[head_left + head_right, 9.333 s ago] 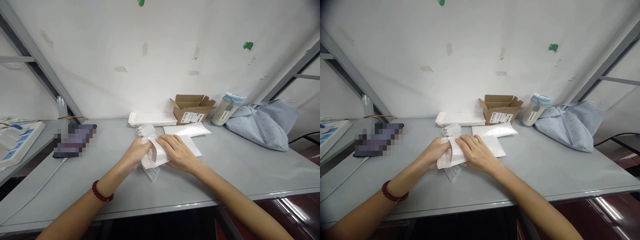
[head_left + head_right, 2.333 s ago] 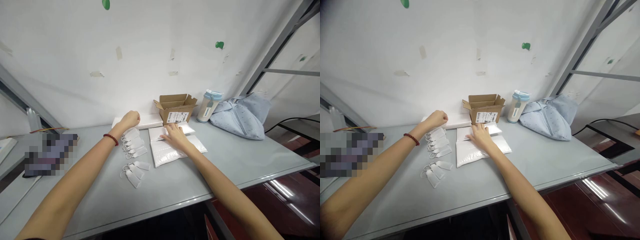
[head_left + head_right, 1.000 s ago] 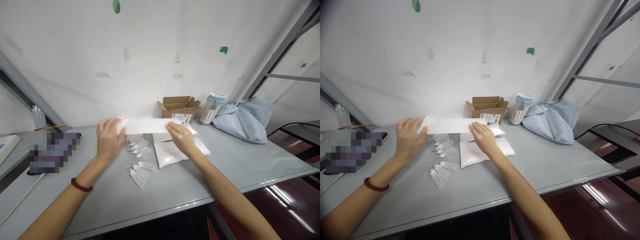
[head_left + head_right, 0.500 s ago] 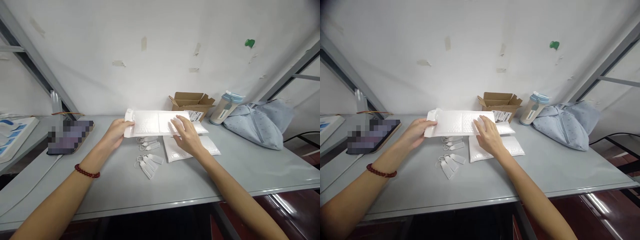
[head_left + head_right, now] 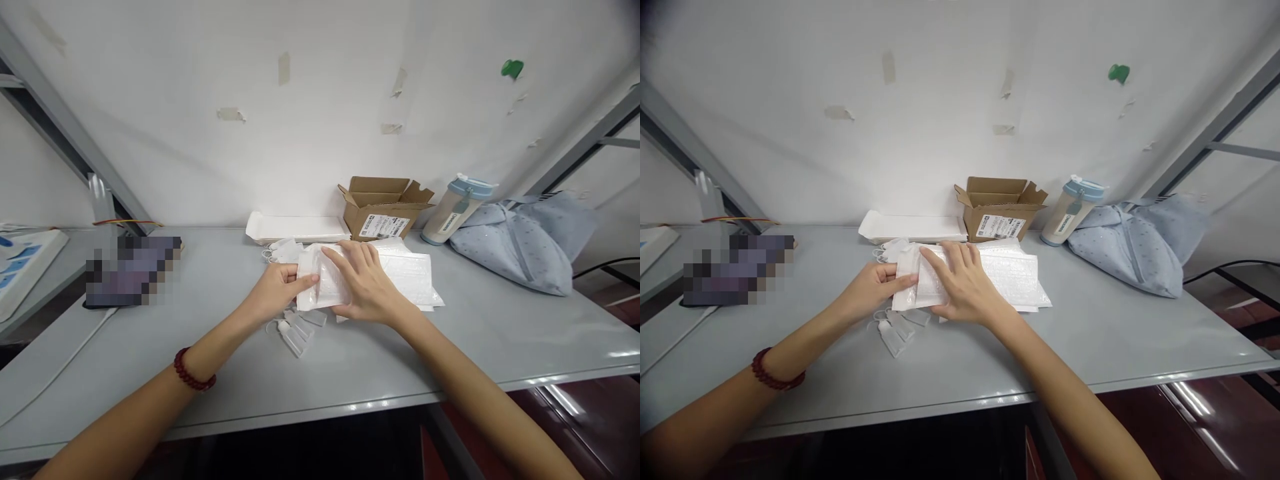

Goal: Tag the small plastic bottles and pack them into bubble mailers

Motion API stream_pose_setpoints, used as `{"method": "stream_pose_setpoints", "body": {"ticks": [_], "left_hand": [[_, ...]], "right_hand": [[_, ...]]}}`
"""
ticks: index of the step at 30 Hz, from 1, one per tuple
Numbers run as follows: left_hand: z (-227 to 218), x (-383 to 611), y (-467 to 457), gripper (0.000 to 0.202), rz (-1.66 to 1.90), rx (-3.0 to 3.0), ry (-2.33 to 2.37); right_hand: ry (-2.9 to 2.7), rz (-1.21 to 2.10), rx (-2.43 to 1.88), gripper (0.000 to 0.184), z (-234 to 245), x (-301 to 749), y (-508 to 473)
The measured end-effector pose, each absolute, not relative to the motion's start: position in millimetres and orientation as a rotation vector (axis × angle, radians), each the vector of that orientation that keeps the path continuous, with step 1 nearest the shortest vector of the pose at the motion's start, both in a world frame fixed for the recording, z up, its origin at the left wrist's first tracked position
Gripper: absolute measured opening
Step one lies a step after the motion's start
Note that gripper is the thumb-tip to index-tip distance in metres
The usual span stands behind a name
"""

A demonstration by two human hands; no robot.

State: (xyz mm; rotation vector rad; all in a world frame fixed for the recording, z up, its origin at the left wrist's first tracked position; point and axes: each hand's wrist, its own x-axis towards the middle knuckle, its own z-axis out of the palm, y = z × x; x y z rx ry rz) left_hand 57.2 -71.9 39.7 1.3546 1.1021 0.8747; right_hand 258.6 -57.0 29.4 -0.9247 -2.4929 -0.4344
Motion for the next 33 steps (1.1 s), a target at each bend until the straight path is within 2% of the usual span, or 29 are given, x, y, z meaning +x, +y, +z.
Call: {"method": "stream_pose_setpoints", "body": {"ticks": [4,7,11,18,22,26,33], "left_hand": [[40,53,-67,0.029,0.879,1.338,1.187],[41,38,-56,0.03,1.008,1.438,1.348],[38,11,-37,0.022,1.189,1.708,1.729],[33,-4,-27,0.03,0.839,1.977,1.821],[31,-1,-27,0.021,0.791,2.014,1.841],[34,1,-29,0.015,0.934,1.91,1.787],[43,12,-40,0.018,1.235,1.736,1.545]], "right_hand": [[-2.44,-0.485,-0.881,0.07,30,261,-53],[-2.378,-0.517,-0.973,0.054,31,266,-49],[-2.326,-0.51,-1.129,0.045,30,275,-41],[-2.312,-0.44,-1.206,0.042,28,280,-35],[-2.352,-0.388,-1.214,0.043,28,278,-36],[-2.369,-0.356,-1.238,0.044,28,277,-36],[-2.385,-0.356,-1.232,0.042,25,274,-35]]}}
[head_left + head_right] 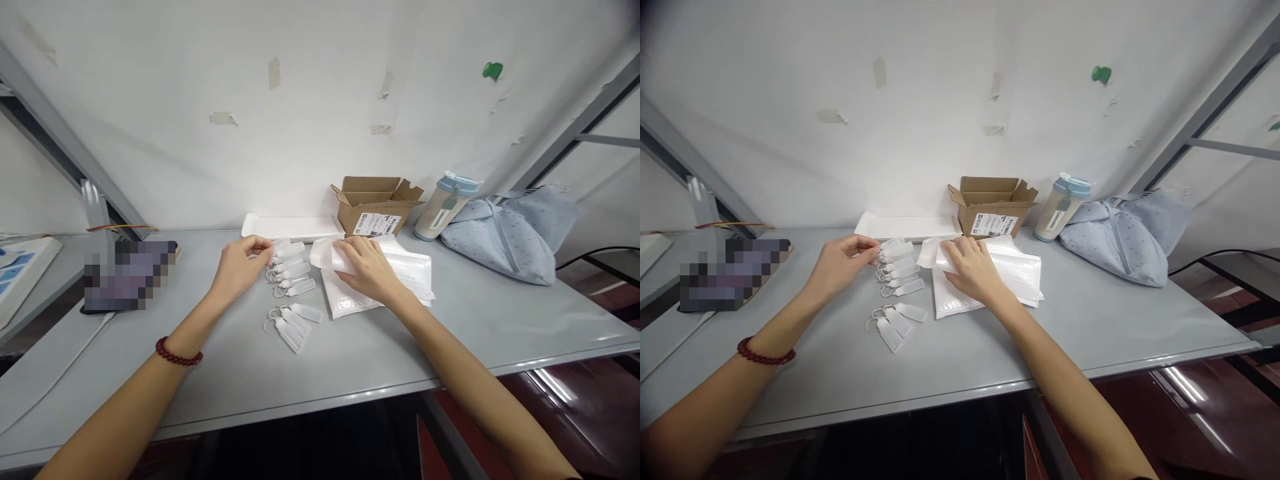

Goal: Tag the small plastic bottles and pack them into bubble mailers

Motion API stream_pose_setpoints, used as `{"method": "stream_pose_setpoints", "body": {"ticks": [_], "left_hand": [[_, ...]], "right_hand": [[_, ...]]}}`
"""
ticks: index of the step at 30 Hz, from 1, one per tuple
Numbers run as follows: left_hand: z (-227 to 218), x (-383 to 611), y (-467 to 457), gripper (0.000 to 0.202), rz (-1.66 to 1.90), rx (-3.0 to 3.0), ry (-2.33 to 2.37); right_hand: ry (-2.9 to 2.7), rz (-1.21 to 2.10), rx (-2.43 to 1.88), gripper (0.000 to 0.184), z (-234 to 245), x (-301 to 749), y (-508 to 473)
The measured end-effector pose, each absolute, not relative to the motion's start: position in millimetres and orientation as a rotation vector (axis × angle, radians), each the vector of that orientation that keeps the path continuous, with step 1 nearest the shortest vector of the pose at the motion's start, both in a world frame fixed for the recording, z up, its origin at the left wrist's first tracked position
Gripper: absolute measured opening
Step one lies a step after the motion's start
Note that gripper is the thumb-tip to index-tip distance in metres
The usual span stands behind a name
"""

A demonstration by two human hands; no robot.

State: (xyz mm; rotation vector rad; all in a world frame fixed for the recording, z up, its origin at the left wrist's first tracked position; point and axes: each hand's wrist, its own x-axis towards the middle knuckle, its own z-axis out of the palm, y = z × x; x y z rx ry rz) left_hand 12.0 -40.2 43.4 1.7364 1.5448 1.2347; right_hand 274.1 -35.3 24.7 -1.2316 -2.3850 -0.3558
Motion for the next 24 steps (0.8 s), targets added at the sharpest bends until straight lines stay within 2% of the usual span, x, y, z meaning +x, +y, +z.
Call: {"method": "stream_pose_setpoints", "body": {"ticks": [13,20,24], "left_hand": [[38,42,-60,0.015,1.24,1.967,1.362],[34,56,-71,0.022,1.039,1.957,1.134],[41,50,-69,0.023,1.146,1.898,1.245]], "right_hand": [[-2.422,-0.402,-1.148,0.044,24,259,-46],[-2.414,-0.399,-1.092,0.042,23,254,-49],[-2.372,-0.361,-1.103,0.044,23,260,-46]]}}
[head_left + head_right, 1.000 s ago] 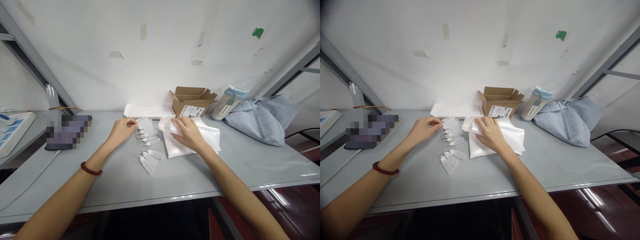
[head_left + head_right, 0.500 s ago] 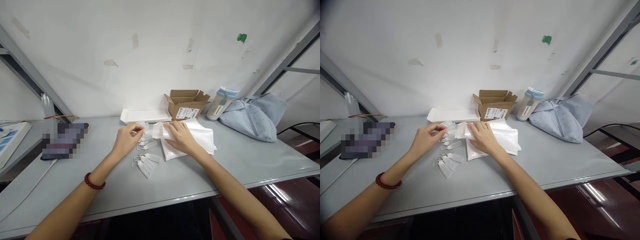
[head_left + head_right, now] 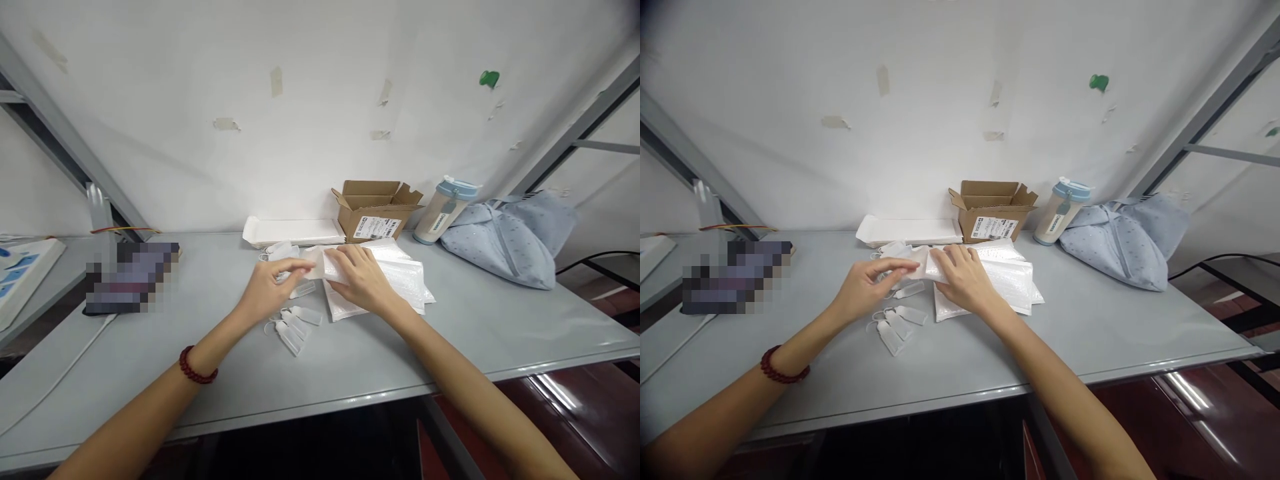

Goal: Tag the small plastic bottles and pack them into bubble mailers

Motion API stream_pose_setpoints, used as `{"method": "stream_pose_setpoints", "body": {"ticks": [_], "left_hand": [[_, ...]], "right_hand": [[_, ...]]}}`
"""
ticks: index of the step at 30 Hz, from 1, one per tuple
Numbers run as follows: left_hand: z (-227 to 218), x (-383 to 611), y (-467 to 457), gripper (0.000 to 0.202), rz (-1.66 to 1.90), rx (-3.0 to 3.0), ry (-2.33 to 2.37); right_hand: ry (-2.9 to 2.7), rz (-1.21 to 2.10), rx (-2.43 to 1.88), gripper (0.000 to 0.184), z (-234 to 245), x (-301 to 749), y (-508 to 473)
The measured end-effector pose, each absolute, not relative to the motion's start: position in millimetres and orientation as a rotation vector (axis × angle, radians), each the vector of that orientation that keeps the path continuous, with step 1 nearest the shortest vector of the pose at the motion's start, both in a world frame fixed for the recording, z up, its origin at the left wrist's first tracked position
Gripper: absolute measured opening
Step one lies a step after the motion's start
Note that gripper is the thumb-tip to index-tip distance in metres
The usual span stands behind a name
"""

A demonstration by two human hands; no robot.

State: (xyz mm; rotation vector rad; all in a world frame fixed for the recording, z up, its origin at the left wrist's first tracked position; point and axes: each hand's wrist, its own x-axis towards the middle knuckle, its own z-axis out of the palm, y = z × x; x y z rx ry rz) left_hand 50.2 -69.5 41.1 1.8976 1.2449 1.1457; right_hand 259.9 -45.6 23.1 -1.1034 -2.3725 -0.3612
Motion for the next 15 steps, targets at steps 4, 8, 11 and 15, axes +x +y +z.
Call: {"method": "stream_pose_setpoints", "body": {"ticks": [4,8,11,15], "left_hand": [[45,23,-49,0.022,1.269,1.789,1.575],[34,-8,-25,0.026,1.047,1.915,1.878],[23,-19,-16,0.025,0.919,1.992,1.894],[16,-18,-14,0.02,0.935,2.034,1.887]], "right_hand": [[-2.333,-0.342,-1.154,0.044,25,267,-42],[-2.306,-0.345,-1.166,0.043,28,270,-41],[-2.297,-0.344,-1.163,0.045,28,270,-41],[-2.302,-0.36,-1.164,0.048,26,270,-41]]}}
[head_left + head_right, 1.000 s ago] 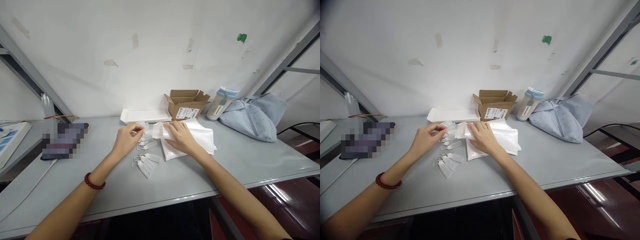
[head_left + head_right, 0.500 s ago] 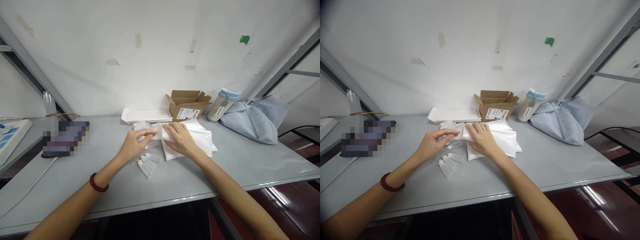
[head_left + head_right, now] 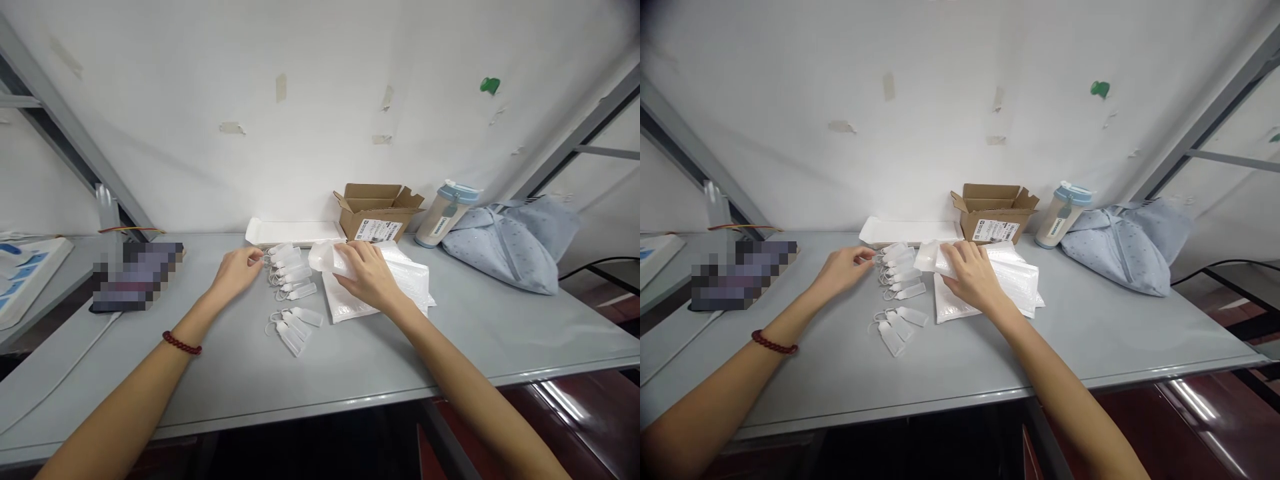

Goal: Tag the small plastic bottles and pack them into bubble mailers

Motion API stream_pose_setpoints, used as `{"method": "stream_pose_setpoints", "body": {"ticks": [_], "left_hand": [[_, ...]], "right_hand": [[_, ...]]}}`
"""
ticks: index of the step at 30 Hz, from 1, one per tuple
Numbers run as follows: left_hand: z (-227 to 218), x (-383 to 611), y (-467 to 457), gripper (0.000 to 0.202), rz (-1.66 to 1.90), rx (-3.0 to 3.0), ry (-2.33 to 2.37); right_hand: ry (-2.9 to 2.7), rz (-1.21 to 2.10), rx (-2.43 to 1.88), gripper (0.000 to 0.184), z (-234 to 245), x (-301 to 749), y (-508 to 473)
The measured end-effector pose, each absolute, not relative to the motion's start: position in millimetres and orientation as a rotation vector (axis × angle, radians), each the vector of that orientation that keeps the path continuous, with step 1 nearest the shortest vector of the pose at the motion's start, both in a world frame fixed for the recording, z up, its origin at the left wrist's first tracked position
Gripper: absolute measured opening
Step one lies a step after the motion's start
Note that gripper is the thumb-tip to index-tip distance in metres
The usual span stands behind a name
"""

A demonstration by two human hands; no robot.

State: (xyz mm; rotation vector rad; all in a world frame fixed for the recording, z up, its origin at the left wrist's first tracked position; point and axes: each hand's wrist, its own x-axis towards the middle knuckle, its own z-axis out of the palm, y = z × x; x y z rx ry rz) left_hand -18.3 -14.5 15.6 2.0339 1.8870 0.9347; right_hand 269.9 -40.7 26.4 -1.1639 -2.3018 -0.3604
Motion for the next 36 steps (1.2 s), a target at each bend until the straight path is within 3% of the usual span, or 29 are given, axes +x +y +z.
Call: {"method": "stream_pose_setpoints", "body": {"ticks": [15,27,36], "left_hand": [[40,4,-36,0.021,1.277,1.825,1.674],[37,41,-62,0.014,1.356,2.257,1.209],[17,65,-73,0.023,1.33,2.525,0.911]], "right_hand": [[-2.363,-0.351,-1.181,0.046,26,265,-42],[-2.4,-0.438,-1.094,0.043,19,260,-44],[-2.385,-0.48,-0.971,0.039,15,256,-46]]}}
